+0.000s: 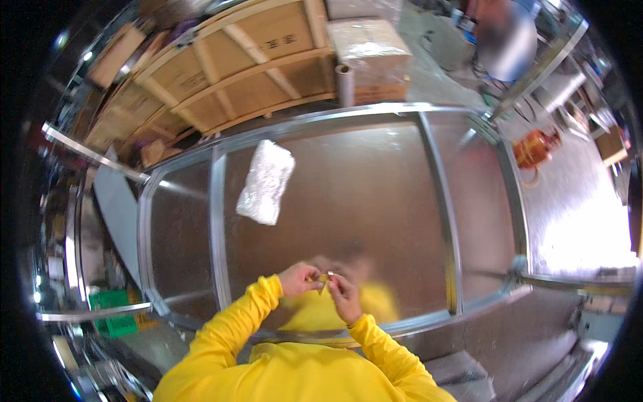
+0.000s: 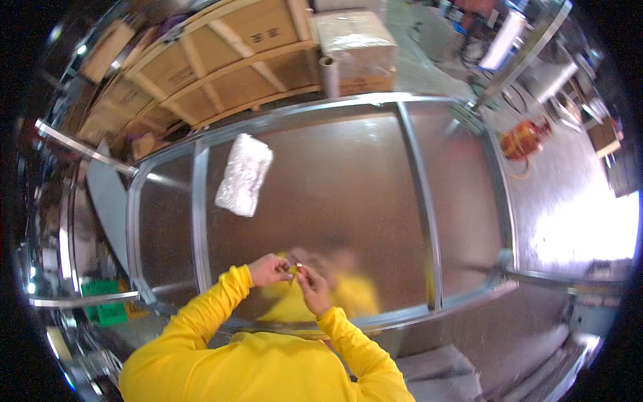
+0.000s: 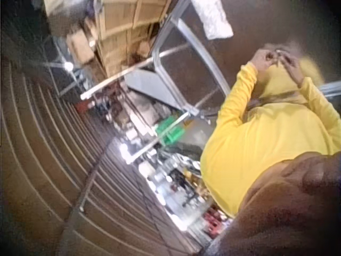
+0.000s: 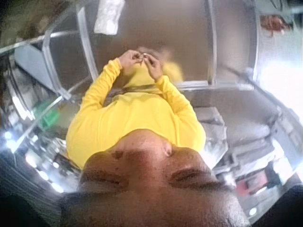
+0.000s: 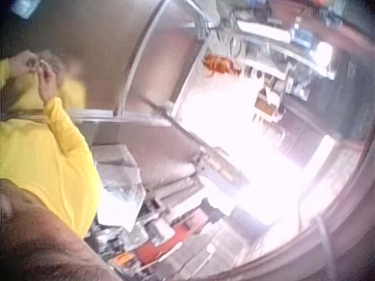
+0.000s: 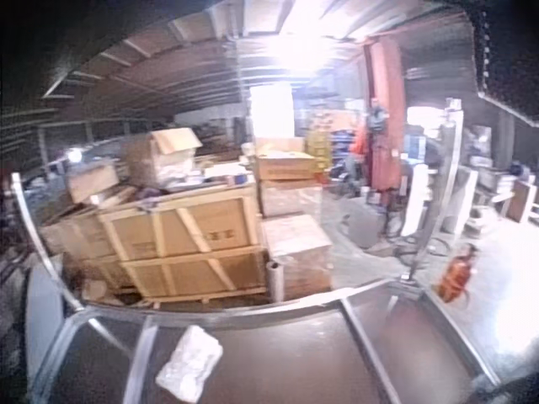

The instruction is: The person cleans a large metal frame with a spray and cloth, then removes protective plastic and inserts metal rods into the frame. They unwrap a bubble-wrapped package and place small metal parts onto the frame.

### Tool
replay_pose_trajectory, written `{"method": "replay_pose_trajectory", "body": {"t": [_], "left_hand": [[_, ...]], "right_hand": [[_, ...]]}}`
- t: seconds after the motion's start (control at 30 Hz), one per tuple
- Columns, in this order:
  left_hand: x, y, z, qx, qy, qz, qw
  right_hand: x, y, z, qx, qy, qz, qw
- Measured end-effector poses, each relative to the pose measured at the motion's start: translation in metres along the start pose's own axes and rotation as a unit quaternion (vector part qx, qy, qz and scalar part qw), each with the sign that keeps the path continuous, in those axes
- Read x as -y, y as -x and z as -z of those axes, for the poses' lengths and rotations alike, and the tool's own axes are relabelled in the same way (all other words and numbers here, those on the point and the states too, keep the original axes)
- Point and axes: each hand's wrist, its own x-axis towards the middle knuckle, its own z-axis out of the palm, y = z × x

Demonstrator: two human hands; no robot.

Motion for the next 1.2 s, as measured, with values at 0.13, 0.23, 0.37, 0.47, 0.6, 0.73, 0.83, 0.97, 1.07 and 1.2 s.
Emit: {"method": "replay_pose_trajectory", "body": {"t": [0.13, 0.23, 0.37, 0.47, 0.6, 0.73, 0.83, 0.97, 1.07, 1.2], "left_hand": [[-0.027, -0.032, 0.036, 0.082, -0.065, -0.028, 0.994], [-0.054, -0.047, 0.021, 0.170, -0.281, -0.050, 0.943], [-0.061, -0.063, 0.030, 0.031, -0.275, -0.051, 0.960], [-0.020, -0.092, 0.112, -0.440, -0.214, -0.022, 0.872], [0.071, -0.059, 0.201, -0.496, -0.200, 0.263, 0.803], [0.105, -0.015, 0.150, -0.430, -0.203, 0.194, 0.858], [0.111, 0.042, 0.046, -0.410, -0.421, 0.092, 0.804], [0.135, 0.119, -0.045, -0.390, -0.520, -0.135, 0.748], [0.155, 0.169, -0.085, -0.301, -0.434, -0.145, 0.837], [0.151, 0.197, -0.093, -0.310, -0.321, -0.097, 0.890]], "right_hand": [[0.016, 0.006, 0.040, 0.103, 0.157, 0.023, 0.982], [0.026, 0.009, 0.064, 0.202, 0.231, -0.001, 0.952], [0.026, 0.022, 0.079, 0.157, 0.248, 0.028, 0.955], [0.020, 0.038, 0.075, 0.039, 0.205, 0.036, 0.977], [0.008, 0.064, 0.062, -0.022, 0.183, 0.053, 0.981], [-0.005, 0.086, 0.047, -0.096, 0.188, 0.090, 0.973], [-0.015, 0.099, 0.033, -0.154, 0.098, 0.050, 0.982], [-0.034, 0.118, 0.009, -0.195, 0.080, 0.086, 0.974], [-0.053, 0.144, -0.008, -0.191, 0.134, 0.080, 0.969], [-0.075, 0.172, -0.033, -0.153, 0.100, 0.090, 0.979]]}}
